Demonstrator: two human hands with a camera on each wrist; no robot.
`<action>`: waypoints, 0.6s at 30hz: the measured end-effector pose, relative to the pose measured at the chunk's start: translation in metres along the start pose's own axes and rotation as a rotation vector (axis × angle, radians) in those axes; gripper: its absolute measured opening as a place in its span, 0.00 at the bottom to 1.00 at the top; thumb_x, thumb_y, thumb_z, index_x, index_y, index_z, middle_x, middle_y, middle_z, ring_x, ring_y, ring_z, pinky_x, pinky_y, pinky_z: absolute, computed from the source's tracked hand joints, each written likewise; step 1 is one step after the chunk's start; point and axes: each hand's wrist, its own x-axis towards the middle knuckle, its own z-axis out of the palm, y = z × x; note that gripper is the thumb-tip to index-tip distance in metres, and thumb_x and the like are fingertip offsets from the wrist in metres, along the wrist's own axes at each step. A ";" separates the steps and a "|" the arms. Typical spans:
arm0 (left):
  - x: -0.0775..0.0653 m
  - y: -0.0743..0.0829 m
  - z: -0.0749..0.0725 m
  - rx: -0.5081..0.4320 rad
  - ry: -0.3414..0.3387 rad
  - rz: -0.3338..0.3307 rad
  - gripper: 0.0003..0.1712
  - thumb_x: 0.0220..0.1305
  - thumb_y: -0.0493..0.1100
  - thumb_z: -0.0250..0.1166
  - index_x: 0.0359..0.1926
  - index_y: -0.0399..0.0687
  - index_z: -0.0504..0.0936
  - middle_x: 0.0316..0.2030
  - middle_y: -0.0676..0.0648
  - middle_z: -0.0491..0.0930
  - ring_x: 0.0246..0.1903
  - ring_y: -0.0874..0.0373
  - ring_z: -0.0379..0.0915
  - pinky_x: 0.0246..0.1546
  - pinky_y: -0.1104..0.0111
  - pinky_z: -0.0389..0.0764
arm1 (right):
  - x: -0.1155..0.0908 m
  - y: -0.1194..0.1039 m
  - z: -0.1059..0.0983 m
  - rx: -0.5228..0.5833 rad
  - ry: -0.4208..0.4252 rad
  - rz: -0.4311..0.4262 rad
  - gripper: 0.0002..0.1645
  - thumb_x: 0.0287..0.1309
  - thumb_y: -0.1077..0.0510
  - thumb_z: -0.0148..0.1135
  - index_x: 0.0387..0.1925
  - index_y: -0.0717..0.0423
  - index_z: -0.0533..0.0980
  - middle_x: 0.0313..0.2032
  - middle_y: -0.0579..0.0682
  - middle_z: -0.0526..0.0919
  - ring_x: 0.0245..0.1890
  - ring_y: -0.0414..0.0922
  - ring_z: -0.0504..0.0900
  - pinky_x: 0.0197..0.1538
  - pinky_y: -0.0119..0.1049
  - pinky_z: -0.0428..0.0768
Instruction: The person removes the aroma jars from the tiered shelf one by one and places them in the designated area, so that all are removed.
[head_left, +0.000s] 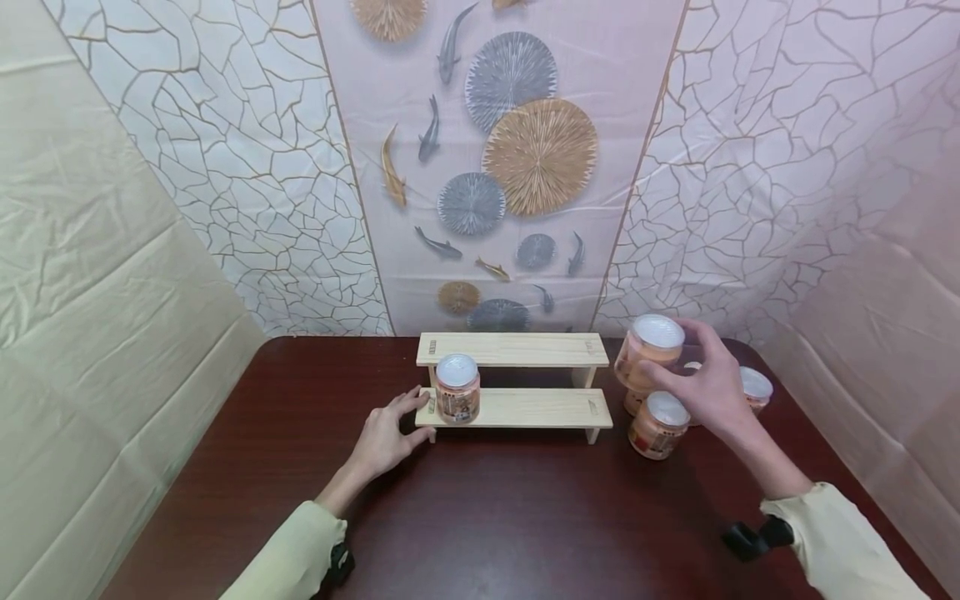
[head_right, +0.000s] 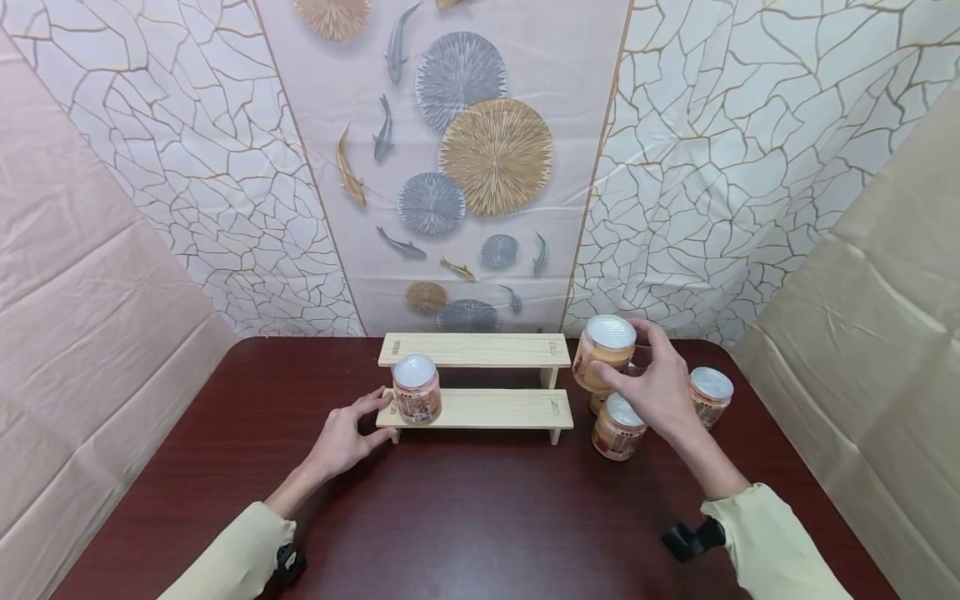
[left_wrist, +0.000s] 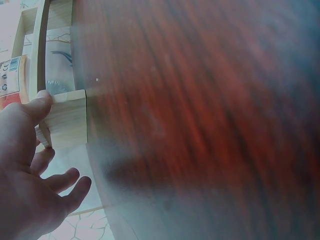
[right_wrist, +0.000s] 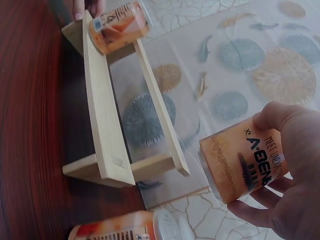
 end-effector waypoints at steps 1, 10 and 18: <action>0.000 0.000 0.000 -0.001 -0.001 -0.002 0.33 0.53 0.41 0.79 0.61 0.40 0.81 0.62 0.38 0.75 0.61 0.33 0.70 0.57 0.44 0.72 | 0.000 0.001 -0.002 -0.001 0.000 0.006 0.43 0.51 0.58 0.77 0.65 0.65 0.67 0.50 0.62 0.77 0.41 0.54 0.78 0.38 0.23 0.74; -0.001 -0.002 0.002 0.015 0.008 0.003 0.33 0.52 0.41 0.79 0.61 0.40 0.81 0.62 0.39 0.76 0.61 0.35 0.71 0.57 0.44 0.72 | -0.004 0.005 -0.021 -0.021 -0.002 0.098 0.44 0.53 0.53 0.77 0.67 0.61 0.65 0.54 0.62 0.75 0.48 0.56 0.79 0.42 0.23 0.74; -0.001 0.003 -0.002 0.002 0.004 0.015 0.33 0.52 0.40 0.79 0.60 0.38 0.81 0.62 0.38 0.75 0.61 0.35 0.71 0.57 0.45 0.73 | -0.009 0.014 -0.032 -0.030 0.013 0.122 0.45 0.54 0.53 0.76 0.67 0.63 0.65 0.55 0.63 0.75 0.41 0.37 0.74 0.33 0.21 0.75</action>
